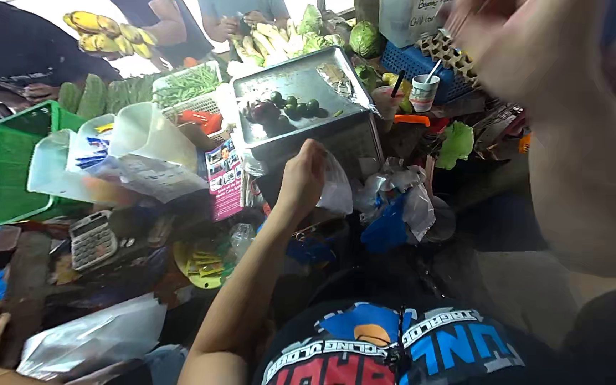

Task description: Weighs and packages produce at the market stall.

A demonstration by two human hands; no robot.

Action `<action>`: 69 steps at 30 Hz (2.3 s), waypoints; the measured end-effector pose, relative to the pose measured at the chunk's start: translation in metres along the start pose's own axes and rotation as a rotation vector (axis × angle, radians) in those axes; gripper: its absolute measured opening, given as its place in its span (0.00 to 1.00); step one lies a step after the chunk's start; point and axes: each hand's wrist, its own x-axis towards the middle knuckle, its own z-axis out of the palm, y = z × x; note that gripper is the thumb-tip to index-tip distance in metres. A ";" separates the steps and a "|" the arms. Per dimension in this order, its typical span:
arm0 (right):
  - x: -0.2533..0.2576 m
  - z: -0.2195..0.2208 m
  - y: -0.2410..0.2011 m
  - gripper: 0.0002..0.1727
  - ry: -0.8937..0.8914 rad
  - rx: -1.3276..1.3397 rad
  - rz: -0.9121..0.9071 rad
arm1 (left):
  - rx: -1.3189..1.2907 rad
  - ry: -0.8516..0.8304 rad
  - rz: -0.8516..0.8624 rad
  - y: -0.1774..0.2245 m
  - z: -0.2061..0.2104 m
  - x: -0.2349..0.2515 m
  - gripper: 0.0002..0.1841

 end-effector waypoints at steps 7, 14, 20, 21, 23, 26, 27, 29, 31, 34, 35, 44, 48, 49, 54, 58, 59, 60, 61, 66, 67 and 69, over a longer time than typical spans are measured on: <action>-0.071 0.134 -0.027 0.23 -0.495 0.629 0.038 | -0.360 0.035 -0.014 0.021 -0.018 0.011 0.10; -0.093 0.134 -0.048 0.17 -0.474 1.032 0.177 | -0.126 0.174 0.204 -0.021 -0.050 -0.063 0.08; -0.130 0.198 -0.042 0.19 -0.721 1.154 0.369 | 0.435 0.205 -0.379 -0.043 -0.084 -0.184 0.20; -0.138 0.212 -0.042 0.25 -0.743 1.076 0.380 | 0.490 0.183 -0.519 -0.041 -0.089 -0.202 0.23; -0.151 0.233 -0.046 0.37 -0.826 1.006 0.384 | 0.564 0.208 -0.719 -0.044 -0.096 -0.237 0.27; -0.164 0.245 -0.053 0.45 -0.879 1.026 0.391 | 0.610 0.259 -0.850 -0.047 -0.105 -0.277 0.25; -0.167 0.248 -0.054 0.45 -0.865 1.037 0.389 | 0.614 0.270 -0.876 -0.046 -0.106 -0.284 0.25; -0.170 0.251 -0.056 0.44 -0.827 1.036 0.385 | 0.604 0.296 -0.898 -0.044 -0.106 -0.292 0.24; -0.172 0.252 -0.056 0.44 -0.822 1.018 0.381 | 0.589 0.315 -0.894 -0.042 -0.102 -0.294 0.24; -0.176 0.255 -0.056 0.43 -0.813 0.999 0.352 | 0.566 0.307 -0.879 -0.043 -0.097 -0.292 0.24; -0.177 0.255 -0.055 0.43 -0.815 0.992 0.346 | 0.554 0.306 -0.874 -0.043 -0.095 -0.291 0.24; -0.191 0.262 -0.049 0.42 -0.581 0.654 0.070 | 0.533 0.295 -0.813 -0.045 -0.089 -0.284 0.22; -0.203 0.276 -0.036 0.12 -0.324 0.320 -0.400 | 0.536 0.300 -0.796 -0.048 -0.089 -0.283 0.23; -0.204 0.279 -0.032 0.09 -0.321 0.285 -0.454 | 0.532 0.295 -0.796 -0.049 -0.088 -0.283 0.23; -0.196 0.258 0.002 0.12 -0.255 0.289 -0.446 | 0.531 0.301 -0.793 -0.050 -0.088 -0.281 0.22; -0.188 0.220 0.033 0.11 -0.259 0.111 -0.277 | 0.554 0.312 -0.815 -0.054 -0.089 -0.286 0.23; -0.186 0.213 0.034 0.11 -0.265 0.070 -0.237 | 0.576 0.322 -0.819 -0.055 -0.089 -0.287 0.24; -0.183 0.207 0.031 0.11 -0.279 0.050 -0.204 | 0.590 0.330 -0.833 -0.055 -0.089 -0.288 0.25; -0.182 0.205 0.026 0.10 -0.300 0.049 -0.185 | 0.598 0.335 -0.848 -0.055 -0.089 -0.288 0.27; -0.187 0.232 -0.020 0.16 -0.456 0.158 -0.322 | 0.578 0.330 -0.842 -0.059 -0.082 -0.282 0.31; -0.192 0.241 -0.026 0.17 -0.458 0.172 -0.367 | 0.569 0.328 -0.830 -0.058 -0.081 -0.280 0.31; -0.198 0.257 -0.034 0.18 -0.428 0.180 -0.443 | 0.553 0.328 -0.818 -0.057 -0.078 -0.276 0.30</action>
